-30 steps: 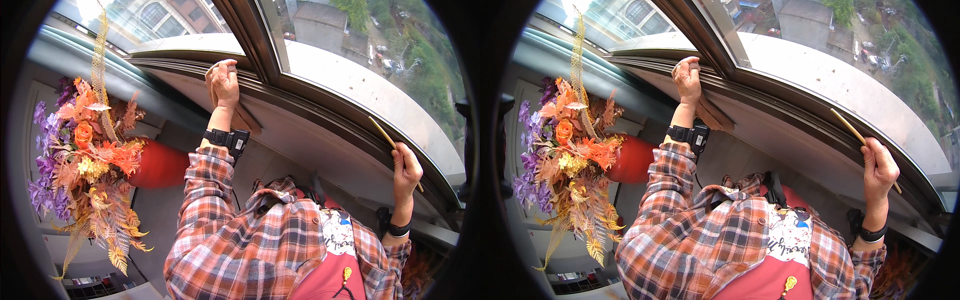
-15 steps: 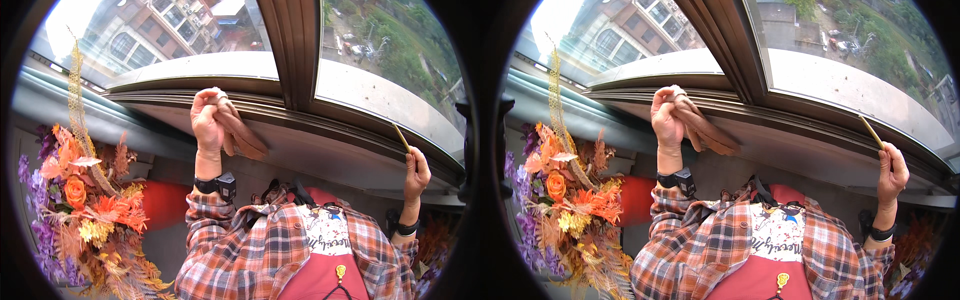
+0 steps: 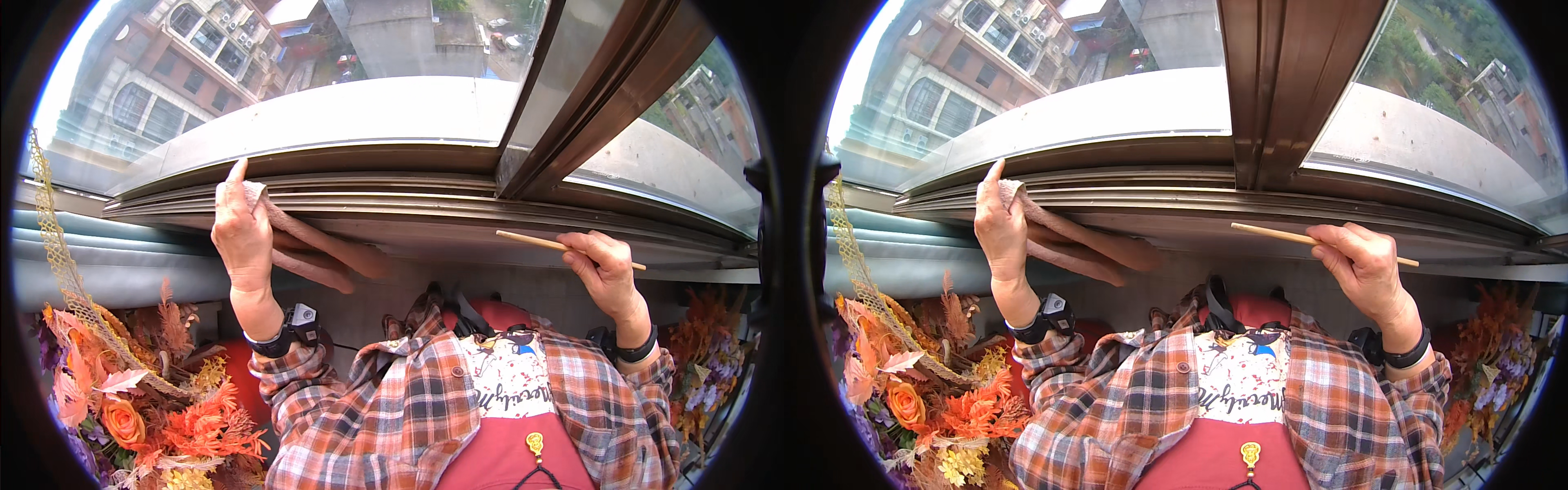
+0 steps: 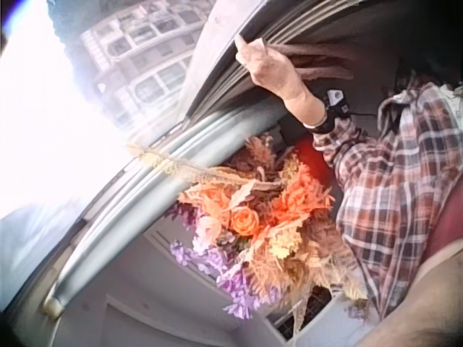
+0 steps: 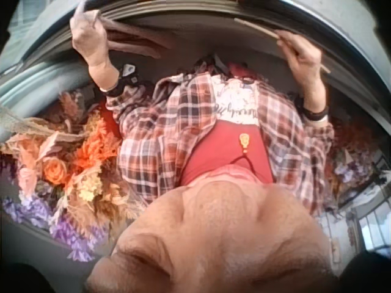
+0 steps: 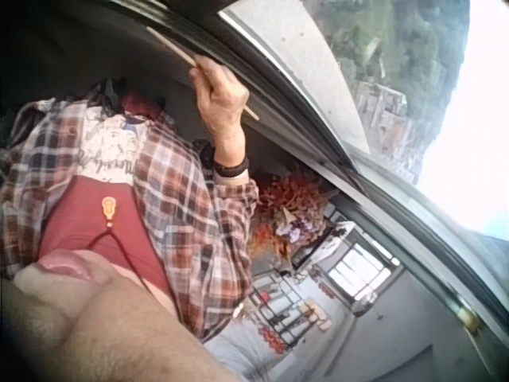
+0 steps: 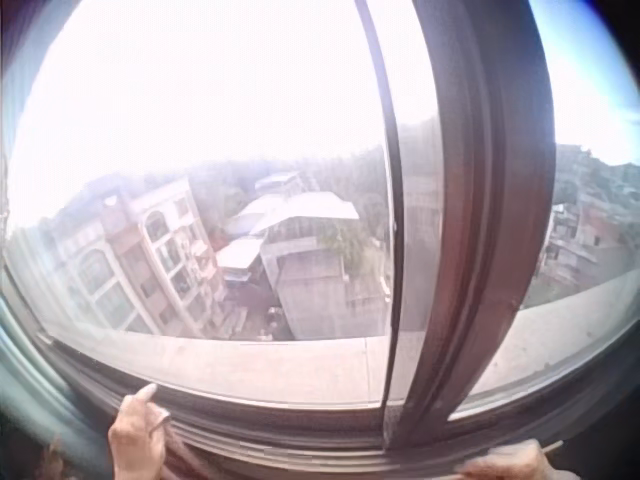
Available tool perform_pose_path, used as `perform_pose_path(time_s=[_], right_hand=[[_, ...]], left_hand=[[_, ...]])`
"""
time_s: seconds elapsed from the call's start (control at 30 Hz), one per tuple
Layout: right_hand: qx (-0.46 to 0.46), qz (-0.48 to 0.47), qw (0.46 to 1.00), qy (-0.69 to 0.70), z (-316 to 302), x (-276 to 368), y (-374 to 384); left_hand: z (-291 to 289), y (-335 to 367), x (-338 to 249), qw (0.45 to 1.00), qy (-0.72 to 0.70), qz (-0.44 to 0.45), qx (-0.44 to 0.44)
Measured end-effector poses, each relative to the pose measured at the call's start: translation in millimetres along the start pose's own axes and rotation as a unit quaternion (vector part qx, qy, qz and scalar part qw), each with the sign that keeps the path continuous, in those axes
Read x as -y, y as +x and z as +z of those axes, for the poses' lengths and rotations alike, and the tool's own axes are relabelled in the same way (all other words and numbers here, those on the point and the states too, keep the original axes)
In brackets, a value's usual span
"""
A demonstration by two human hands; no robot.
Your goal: The person cleans the window frame using a cloth and a thin stick. They wipe the top and side edges of the frame, then use the stick to scrape or reach into narrow crevices while holding the cloth to catch debris.
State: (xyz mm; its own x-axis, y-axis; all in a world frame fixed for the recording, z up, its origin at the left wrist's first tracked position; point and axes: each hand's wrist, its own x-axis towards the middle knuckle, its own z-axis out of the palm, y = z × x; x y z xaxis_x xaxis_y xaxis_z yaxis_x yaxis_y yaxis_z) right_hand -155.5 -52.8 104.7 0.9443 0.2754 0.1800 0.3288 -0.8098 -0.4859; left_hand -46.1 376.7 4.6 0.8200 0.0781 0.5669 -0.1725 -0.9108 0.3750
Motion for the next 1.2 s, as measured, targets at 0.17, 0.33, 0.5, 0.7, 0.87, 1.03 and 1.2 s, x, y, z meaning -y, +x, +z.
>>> perform_pose_path(time_s=[0.17, 0.33, 0.5, 0.7, 0.87, 1.03, 1.2], right_hand=[[0.004, -0.042, 0.999, 0.011, -15, -4, 9], [0.048, -0.045, 0.997, 0.043, -19, -1, 12], [0.052, -0.076, 0.996, -0.009, -25, 0, 15], [0.020, -0.119, 0.988, -0.099, -18, 7, 16], [-0.020, -0.108, 0.986, -0.129, -12, 15, 20], [-0.025, -0.133, 0.985, -0.109, -10, 26, 31], [-0.021, -0.133, 0.979, -0.151, -6, 31, 37]], left_hand=[[-27, -6, -5, 0.952, -0.257, -0.149, 0.072], [-39, -8, -49, 0.806, -0.556, -0.139, 0.146], [-4, 5, -114, 0.787, -0.588, -0.064, 0.178], [34, 6, -162, 0.935, -0.315, 0.065, 0.148], [31, 11, -155, 0.904, -0.373, 0.004, 0.209], [25, 17, -151, 0.848, -0.451, -0.036, 0.277], [24, 17, -150, 0.789, -0.531, -0.027, 0.309]])
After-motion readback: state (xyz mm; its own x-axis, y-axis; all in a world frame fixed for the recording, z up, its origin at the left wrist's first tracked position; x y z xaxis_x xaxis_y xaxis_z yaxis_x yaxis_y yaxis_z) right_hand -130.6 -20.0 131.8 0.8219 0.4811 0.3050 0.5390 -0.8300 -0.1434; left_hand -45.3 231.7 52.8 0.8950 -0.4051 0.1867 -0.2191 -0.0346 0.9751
